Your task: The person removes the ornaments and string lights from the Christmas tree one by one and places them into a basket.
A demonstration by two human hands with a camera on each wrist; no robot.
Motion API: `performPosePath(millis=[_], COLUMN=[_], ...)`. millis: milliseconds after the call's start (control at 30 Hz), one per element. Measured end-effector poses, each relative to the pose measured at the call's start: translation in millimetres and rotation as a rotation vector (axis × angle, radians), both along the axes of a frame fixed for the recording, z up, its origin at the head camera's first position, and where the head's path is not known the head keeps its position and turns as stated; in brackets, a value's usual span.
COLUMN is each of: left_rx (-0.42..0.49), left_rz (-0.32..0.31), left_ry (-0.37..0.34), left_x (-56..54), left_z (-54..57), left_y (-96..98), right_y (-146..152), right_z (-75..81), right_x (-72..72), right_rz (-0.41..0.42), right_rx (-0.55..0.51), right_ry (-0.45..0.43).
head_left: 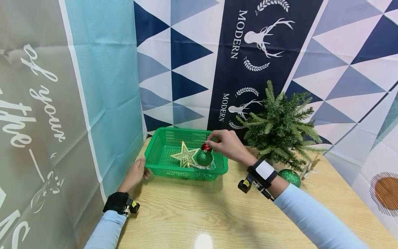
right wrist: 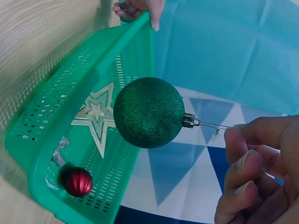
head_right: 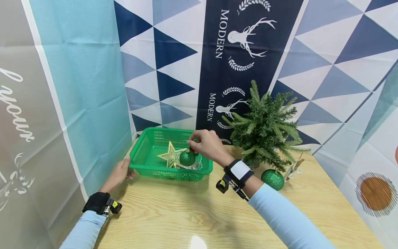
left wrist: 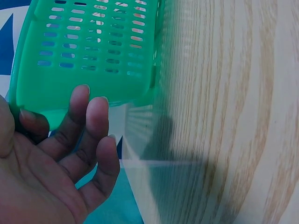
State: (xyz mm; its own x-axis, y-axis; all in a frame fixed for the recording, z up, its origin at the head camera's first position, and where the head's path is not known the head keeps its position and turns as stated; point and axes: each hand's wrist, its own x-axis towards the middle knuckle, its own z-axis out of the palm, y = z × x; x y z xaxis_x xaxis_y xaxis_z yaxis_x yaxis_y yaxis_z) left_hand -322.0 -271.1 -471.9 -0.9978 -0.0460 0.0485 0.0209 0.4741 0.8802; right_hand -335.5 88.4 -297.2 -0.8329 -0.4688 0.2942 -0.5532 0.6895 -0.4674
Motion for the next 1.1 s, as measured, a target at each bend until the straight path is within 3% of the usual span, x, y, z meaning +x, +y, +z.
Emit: performPosePath(millis=[1100], left_rx=[0.050], left_rz=[-0.001], left_ry=[0.025], left_x=[0.1], left_z=[-1.0], left_y=[0.0], right_y=[-52], right_z=[-14.8], right_x=[-8.8], right_rz=[0.067], right_rx=[0.005], right_ry=[-0.033])
